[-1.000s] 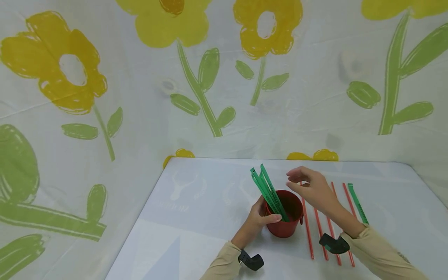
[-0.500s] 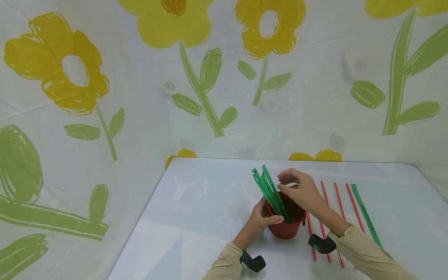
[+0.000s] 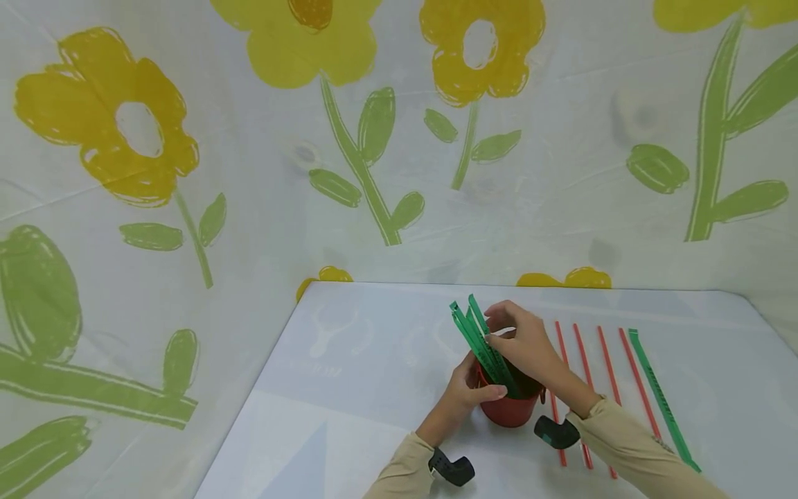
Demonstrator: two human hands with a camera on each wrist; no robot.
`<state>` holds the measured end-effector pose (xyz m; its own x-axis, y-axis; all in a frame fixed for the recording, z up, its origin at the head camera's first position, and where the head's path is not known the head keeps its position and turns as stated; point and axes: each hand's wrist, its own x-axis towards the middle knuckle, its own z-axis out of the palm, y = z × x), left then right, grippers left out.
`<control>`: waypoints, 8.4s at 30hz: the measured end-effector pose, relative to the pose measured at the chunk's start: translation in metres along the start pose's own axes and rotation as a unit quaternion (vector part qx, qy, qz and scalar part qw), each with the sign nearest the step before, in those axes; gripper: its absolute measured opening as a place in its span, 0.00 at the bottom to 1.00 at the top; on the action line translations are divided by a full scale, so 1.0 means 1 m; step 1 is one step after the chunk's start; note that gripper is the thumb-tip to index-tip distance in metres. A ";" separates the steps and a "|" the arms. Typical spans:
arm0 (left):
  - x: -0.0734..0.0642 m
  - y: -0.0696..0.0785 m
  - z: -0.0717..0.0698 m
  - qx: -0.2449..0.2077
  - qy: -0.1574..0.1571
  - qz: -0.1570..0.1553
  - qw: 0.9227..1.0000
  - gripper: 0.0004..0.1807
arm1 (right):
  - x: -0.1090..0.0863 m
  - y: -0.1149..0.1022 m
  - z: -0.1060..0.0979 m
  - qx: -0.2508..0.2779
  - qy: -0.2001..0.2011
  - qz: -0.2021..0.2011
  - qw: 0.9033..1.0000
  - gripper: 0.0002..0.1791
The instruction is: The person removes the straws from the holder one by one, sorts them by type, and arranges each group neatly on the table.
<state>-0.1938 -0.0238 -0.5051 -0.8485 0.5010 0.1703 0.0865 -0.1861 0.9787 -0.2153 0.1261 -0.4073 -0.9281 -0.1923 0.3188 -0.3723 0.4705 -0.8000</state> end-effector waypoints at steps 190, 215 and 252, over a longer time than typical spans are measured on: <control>0.001 -0.007 0.001 -0.024 -0.005 0.033 0.999 0.36 | -0.060 0.099 -0.196 -0.048 0.195 0.212 0.956 0.09; -0.004 0.014 0.006 -0.027 -0.005 0.041 0.999 0.36 | -0.063 0.146 -0.196 -0.094 0.104 0.323 0.936 0.33; -0.008 0.030 0.008 -0.020 -0.014 0.037 0.999 0.36 | -0.068 0.198 -0.181 -0.132 0.044 0.305 0.942 0.26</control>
<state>-0.1803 -0.0261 -0.4760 -0.8252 0.5087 0.2456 0.1274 -0.2560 0.9582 -0.2269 0.3885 -0.4953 -0.9622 0.2501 -0.1081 0.2527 0.6711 -0.6970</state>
